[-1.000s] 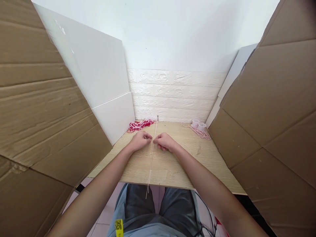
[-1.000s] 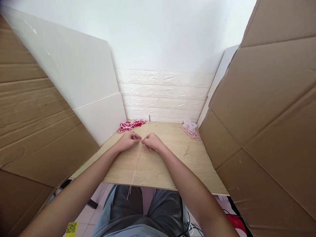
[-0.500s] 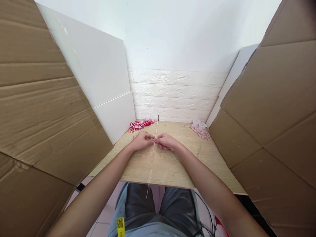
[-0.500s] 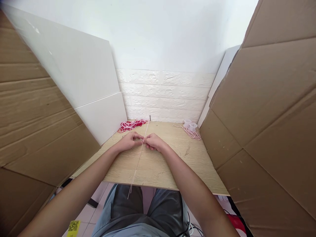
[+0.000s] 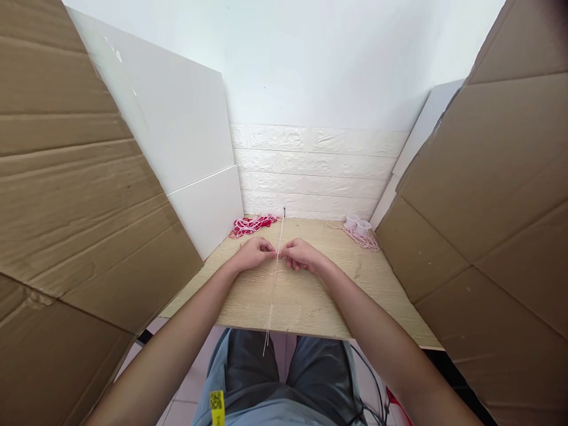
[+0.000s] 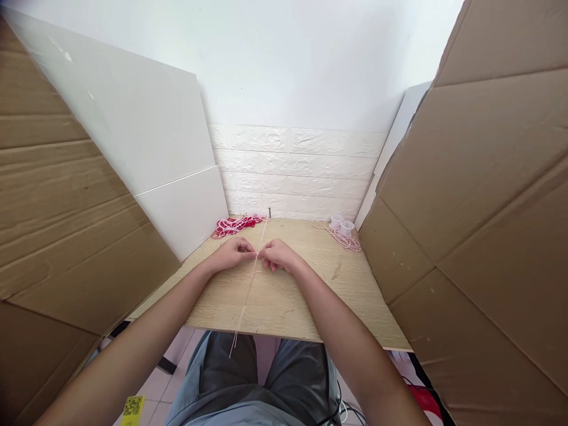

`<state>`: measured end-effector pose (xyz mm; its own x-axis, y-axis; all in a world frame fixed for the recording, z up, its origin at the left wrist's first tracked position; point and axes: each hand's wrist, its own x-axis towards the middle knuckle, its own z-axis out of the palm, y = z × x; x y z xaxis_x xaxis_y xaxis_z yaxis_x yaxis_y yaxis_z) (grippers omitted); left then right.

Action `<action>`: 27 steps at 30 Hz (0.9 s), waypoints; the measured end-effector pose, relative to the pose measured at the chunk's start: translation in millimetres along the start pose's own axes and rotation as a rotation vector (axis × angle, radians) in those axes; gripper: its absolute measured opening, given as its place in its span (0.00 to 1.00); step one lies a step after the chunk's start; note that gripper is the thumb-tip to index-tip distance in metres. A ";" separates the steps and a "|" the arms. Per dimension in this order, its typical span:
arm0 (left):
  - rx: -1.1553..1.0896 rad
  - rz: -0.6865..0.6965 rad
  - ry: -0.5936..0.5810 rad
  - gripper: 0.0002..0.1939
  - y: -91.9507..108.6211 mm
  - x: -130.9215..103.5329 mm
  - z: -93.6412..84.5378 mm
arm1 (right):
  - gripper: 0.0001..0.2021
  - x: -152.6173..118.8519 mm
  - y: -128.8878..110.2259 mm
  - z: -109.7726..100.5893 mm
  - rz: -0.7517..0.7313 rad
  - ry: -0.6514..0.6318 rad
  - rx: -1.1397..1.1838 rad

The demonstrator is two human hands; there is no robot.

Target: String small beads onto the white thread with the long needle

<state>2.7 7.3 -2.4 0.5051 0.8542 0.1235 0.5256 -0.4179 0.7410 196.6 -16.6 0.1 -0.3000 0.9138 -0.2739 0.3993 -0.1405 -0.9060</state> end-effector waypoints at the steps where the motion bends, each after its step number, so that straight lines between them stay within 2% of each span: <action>1: 0.004 0.001 -0.002 0.14 0.1 0.0 -0.3 | 0.07 0.2 0.4 -0.5 0.001 0.004 -0.003; 5: 0.054 -0.024 0.015 0.09 0.6 -0.6 -2.0 | 0.04 2.7 3.3 -2.5 0.010 0.028 -0.028; 12: 0.107 -0.085 0.065 0.07 -5.1 1.0 -3.0 | 0.03 3.2 3.3 -5.1 -0.003 0.083 -0.020; 19: 0.151 -0.023 0.058 0.07 -3.9 -1.9 -4.0 | 0.04 0.4 2.8 -7.3 -0.043 0.135 -0.090; 24: 0.110 -0.017 0.089 0.15 -2.6 -2.0 -2.2 | 0.07 -0.8 2.0 -4.9 -0.085 0.205 -0.128; 27: 0.094 0.015 0.086 0.16 -1.7 -0.8 0.4 | 0.10 0.5 1.8 -2.5 -0.138 0.227 -0.185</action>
<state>1.7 7.2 -4.0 0.4555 0.8690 0.1932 0.5822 -0.4549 0.6739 199.4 -15.4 -0.8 -0.1700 0.9839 -0.0551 0.5254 0.0432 -0.8497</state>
